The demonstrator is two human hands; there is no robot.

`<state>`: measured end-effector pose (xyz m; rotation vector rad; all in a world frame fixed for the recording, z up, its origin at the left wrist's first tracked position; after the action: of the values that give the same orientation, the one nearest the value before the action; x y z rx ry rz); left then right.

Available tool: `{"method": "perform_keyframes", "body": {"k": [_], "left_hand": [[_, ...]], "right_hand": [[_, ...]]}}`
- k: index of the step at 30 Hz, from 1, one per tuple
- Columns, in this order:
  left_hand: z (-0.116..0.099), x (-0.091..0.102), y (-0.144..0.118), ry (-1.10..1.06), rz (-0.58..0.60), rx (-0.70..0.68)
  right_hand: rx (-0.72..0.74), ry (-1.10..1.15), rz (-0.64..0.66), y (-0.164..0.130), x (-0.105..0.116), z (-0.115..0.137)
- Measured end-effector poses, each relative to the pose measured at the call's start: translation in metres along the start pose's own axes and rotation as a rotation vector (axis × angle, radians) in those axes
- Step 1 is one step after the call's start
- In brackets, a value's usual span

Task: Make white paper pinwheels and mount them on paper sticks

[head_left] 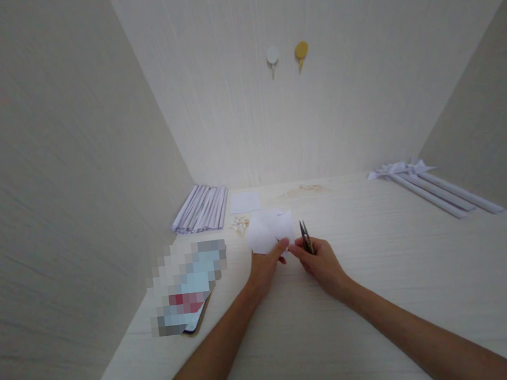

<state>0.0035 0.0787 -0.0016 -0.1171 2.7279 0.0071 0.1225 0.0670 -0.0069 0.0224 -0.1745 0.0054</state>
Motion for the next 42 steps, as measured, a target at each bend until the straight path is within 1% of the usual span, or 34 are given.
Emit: {"method": "perform_keyframes", "body": {"k": [12, 19, 25, 27, 29, 32, 34, 37, 39, 42], "left_hand": [[0.006, -0.002, -0.002, -0.104, 0.004, 0.031], [0.005, -0.006, -0.004, -0.109, 0.024, 0.061], [0.006, -0.009, -0.004, -0.114, 0.046, 0.057], [0.005, -0.010, -0.003, -0.090, 0.056, 0.037], [0.002, -0.006, -0.001, -0.070, 0.035, 0.000], [-0.004, 0.004, 0.003, -0.084, -0.026, -0.059], [-0.008, 0.010, 0.006, -0.111, -0.069, -0.077], [-0.009, 0.016, 0.009, -0.172, -0.110, -0.062], [-0.009, 0.014, 0.009, -0.205, -0.097, -0.044], [-0.008, 0.010, 0.008, -0.221, -0.057, -0.025]], "right_hand": [[0.012, 0.021, -0.008, 0.001, 0.001, -0.003], [0.015, 0.053, -0.012, 0.001, 0.002, 0.000], [-0.001, 0.132, -0.007, 0.000, 0.002, 0.000], [-0.005, 0.171, 0.001, 0.000, 0.001, 0.001], [0.005, 0.225, 0.050, 0.000, -0.004, 0.003], [0.013, 0.295, 0.166, -0.002, -0.015, 0.007], [-0.003, 0.272, 0.233, -0.004, -0.021, 0.008], [-0.022, 0.183, 0.308, -0.008, -0.027, 0.007], [-0.027, 0.139, 0.335, -0.009, -0.029, 0.006], [-0.042, 0.100, 0.338, -0.008, -0.030, 0.004]]}}
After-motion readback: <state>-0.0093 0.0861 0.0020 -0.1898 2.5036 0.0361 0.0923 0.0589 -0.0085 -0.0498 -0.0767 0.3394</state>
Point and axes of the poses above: each hand's wrist, its own y-axis towards the middle knuckle, its own x-axis out of the back of the hand, z = x × y, the point moved 9 cm from there along y, towards the middle knuckle, and after that the axes turned 13 degrees about -y, right-handed, at the moved point
